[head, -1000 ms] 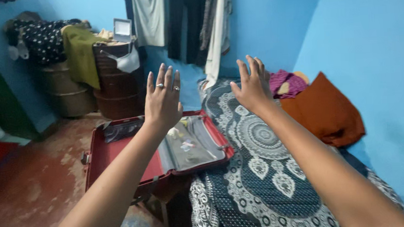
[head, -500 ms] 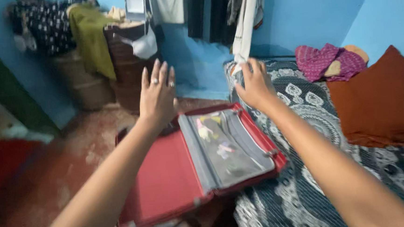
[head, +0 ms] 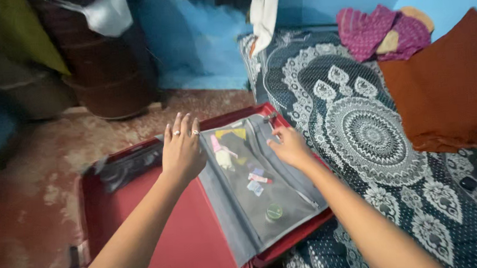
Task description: The person picks up toiletries, including bottles, tubes, and hair accessories, from an open suitcase and places them onto a glass shelf.
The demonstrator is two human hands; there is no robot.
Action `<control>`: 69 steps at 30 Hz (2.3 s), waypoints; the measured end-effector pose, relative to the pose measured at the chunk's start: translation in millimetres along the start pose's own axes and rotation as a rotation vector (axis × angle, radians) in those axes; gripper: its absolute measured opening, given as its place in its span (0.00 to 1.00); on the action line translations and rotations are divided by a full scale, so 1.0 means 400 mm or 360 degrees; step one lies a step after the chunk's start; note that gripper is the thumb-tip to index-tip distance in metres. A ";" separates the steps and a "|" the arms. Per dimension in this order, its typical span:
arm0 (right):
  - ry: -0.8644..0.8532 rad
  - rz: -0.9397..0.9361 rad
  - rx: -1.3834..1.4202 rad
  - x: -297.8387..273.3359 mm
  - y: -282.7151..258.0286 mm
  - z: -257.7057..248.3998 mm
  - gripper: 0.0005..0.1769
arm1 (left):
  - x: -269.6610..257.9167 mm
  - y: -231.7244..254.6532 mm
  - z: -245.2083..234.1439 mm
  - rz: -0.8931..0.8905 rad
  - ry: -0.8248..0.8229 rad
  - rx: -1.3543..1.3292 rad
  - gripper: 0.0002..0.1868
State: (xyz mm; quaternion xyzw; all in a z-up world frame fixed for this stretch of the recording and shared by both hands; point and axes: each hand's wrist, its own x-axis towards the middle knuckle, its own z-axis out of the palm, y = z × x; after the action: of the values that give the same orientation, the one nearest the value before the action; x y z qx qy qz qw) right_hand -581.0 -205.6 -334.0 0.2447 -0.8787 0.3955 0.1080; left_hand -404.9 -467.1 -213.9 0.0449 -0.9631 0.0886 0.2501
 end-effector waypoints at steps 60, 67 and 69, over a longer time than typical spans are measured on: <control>0.0294 0.1240 0.1818 0.275 0.742 0.560 0.17 | 0.273 0.173 0.976 -0.0711 -0.0385 -0.1548 0.18; -0.0140 0.0804 0.1585 0.317 0.577 0.433 0.22 | 0.447 0.345 0.930 -0.1010 -0.0720 -0.2256 0.36; -0.0258 0.0688 0.1560 0.334 0.540 0.428 0.24 | 0.444 0.330 0.929 -0.0909 -0.0615 -0.1933 0.29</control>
State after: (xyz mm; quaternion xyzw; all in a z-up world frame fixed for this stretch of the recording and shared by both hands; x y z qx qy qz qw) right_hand -806.3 -257.2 -535.3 0.1099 -0.6270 0.7521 -0.1709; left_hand -752.7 -417.1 -465.9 0.1636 -0.8198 -0.5445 0.0685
